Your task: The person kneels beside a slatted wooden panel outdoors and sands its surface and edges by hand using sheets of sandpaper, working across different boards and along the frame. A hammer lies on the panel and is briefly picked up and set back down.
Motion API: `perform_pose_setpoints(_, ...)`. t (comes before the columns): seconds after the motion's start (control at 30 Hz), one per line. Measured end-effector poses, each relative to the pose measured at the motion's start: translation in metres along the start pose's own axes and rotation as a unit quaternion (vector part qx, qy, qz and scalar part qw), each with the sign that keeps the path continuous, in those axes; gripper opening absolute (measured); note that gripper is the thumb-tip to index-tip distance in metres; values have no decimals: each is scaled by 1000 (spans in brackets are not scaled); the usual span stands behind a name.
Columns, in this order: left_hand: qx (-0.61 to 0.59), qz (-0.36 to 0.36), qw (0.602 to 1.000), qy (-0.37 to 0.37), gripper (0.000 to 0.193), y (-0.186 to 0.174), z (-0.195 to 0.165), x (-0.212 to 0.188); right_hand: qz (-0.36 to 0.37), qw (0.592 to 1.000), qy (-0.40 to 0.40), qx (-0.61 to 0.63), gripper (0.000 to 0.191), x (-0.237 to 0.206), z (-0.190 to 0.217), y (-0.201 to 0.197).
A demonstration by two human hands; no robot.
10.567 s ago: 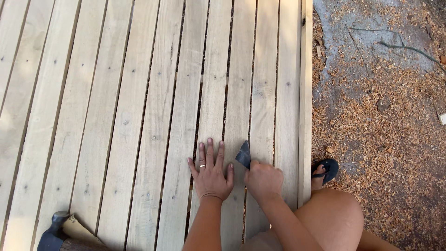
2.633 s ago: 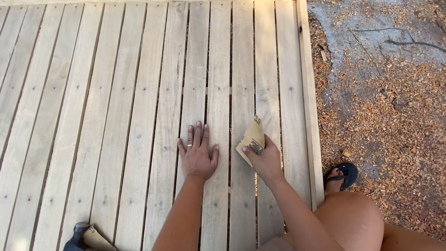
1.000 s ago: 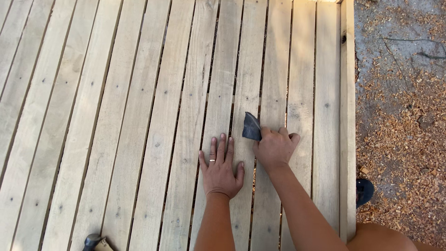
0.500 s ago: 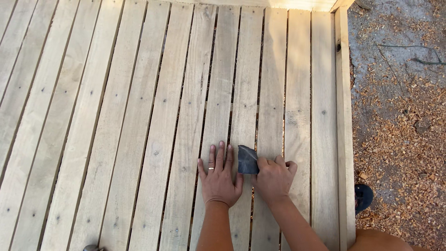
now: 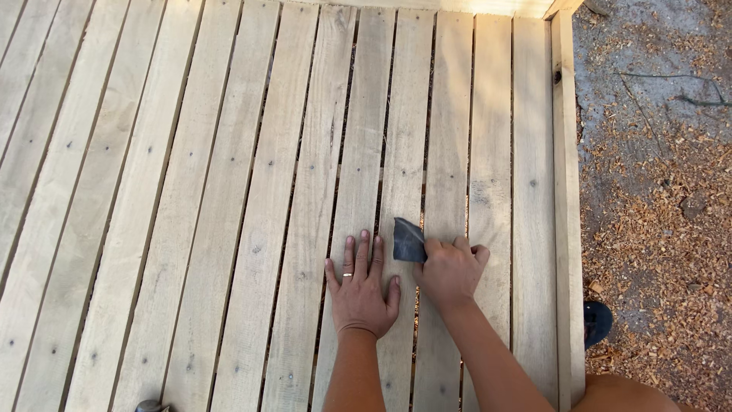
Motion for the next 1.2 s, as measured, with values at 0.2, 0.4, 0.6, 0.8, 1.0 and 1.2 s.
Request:
perform_pose_setpoints(0.2, -4, -42, 999, 10, 78, -4, -1, -1, 20, 1000, -2, -21, 15, 17, 3, -9)
perform_pose_setpoints(0.4, -9, -27, 1000, 8, 77, 0, 0, -2, 50, 998, 24, -21, 13, -17, -1, -6)
perform_pose_setpoints(0.6, -6, -50, 999, 9, 77, 0, 1, 1, 108, 993, 49, -3, 15, -1, 2, -6)
perform_pose_setpoints(0.8, -1, -62, 998, 18, 76, 0, 1, -6, 96, 994, 57, -9, 18, -11, 4, -9)
perform_pose_setpoints(1.0, -4, -63, 998, 14, 76, 2, 2, 1, 119, 991, 60, -3, 18, 3, 2, 1)
perform_pose_setpoints(1.2, 4, -61, 998, 13, 77, -3, 2, 6, 109, 993, 49, -2, 18, -6, 6, -2)
Point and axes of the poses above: each hand's wrist, its own x-axis towards the middle knuckle, its own y-axis out of the palm, z = x × y, the point moved 6 cm from there along x, towards the middle knuckle, and after that the axes turned 2 degrees about z, right-handed, at the moved point
